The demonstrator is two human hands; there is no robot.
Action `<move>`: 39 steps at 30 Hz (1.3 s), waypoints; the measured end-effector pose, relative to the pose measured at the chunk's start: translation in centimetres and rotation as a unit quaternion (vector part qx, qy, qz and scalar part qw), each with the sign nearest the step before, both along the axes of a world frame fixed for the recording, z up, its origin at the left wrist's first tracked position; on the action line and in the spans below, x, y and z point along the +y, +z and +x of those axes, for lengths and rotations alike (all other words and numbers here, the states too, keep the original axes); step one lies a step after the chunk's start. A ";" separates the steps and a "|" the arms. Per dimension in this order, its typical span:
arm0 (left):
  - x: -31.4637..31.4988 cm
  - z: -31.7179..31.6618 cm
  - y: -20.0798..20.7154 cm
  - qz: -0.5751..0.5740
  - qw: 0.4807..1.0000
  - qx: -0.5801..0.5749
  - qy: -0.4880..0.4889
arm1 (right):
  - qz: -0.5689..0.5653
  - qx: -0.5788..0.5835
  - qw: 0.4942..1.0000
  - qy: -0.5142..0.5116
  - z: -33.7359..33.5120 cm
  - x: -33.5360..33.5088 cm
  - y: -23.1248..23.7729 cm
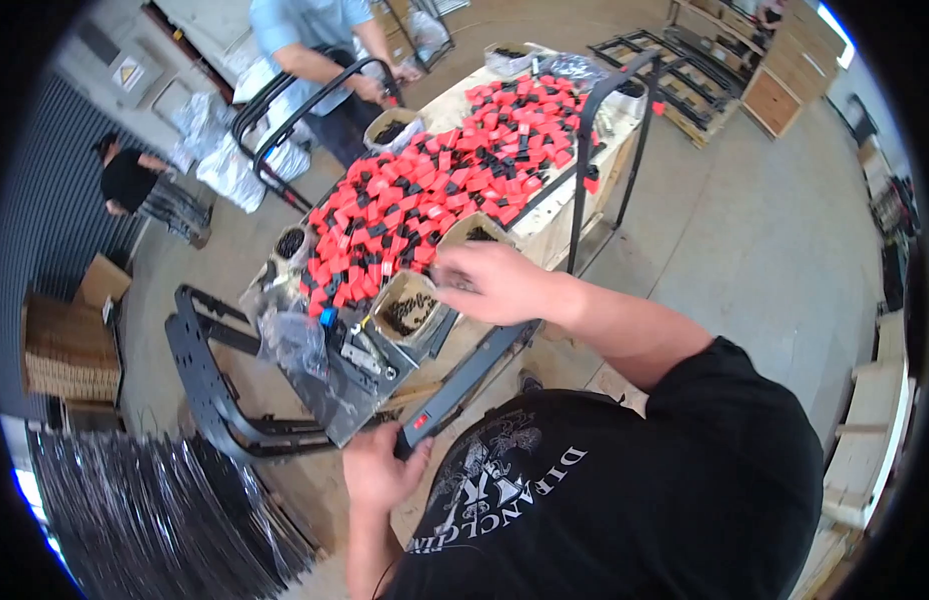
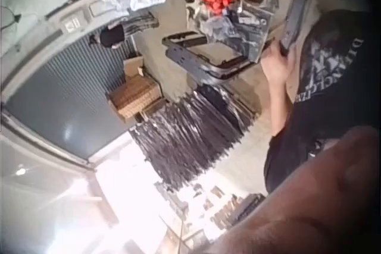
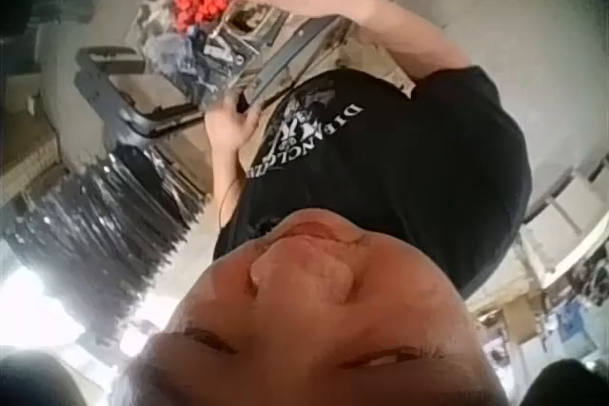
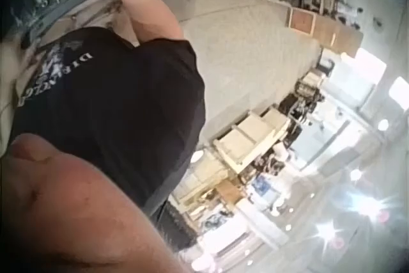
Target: Assembling metal frame structures by attaching red plastic components and securing them with screws and nuts.
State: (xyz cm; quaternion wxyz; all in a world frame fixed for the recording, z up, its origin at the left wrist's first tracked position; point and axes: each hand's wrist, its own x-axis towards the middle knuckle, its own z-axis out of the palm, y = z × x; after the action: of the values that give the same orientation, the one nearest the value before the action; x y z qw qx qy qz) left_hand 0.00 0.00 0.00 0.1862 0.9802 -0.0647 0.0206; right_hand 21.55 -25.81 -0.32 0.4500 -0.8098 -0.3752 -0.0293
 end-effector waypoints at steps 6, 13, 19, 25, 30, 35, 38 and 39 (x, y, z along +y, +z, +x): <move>-0.8 -0.9 -0.2 -0.038 0.999 -0.037 -0.012 | 0.017 0.185 0.978 -0.101 -4.8 -7.0 -1.3; 1.7 -2.1 -2.5 0.048 0.993 -0.096 0.039 | 0.002 -0.060 0.996 -0.072 -1.8 -9.5 -4.9; -3.6 -0.8 -2.2 -0.002 0.977 -0.082 0.196 | 0.005 0.031 0.999 0.008 0.9 -16.6 -5.1; -19.2 10.5 3.9 -0.006 0.986 -0.048 0.162 | 0.015 0.102 0.991 -0.085 9.0 -32.9 -6.0; -31.8 21.6 8.4 -0.027 0.996 -0.013 0.085 | 0.048 0.126 0.964 -0.230 14.5 -47.0 0.4; -42.3 30.2 5.2 -0.227 0.968 0.101 0.042 | 0.122 -0.140 0.903 -0.388 22.1 -59.4 2.1; -48.5 33.1 2.1 -0.313 0.943 0.113 0.033 | 0.190 -0.012 0.868 -0.459 19.4 -62.4 2.8; -50.3 34.4 1.6 -0.223 0.969 0.106 0.018 | 0.157 0.016 0.871 -0.465 17.6 -64.0 1.4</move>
State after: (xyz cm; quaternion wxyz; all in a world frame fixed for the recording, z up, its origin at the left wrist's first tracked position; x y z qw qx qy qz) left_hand 34.44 -50.29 1.64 0.4059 0.9113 -0.0207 -0.0662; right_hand 39.10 -89.81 1.08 0.5114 -0.8098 0.0612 -0.2810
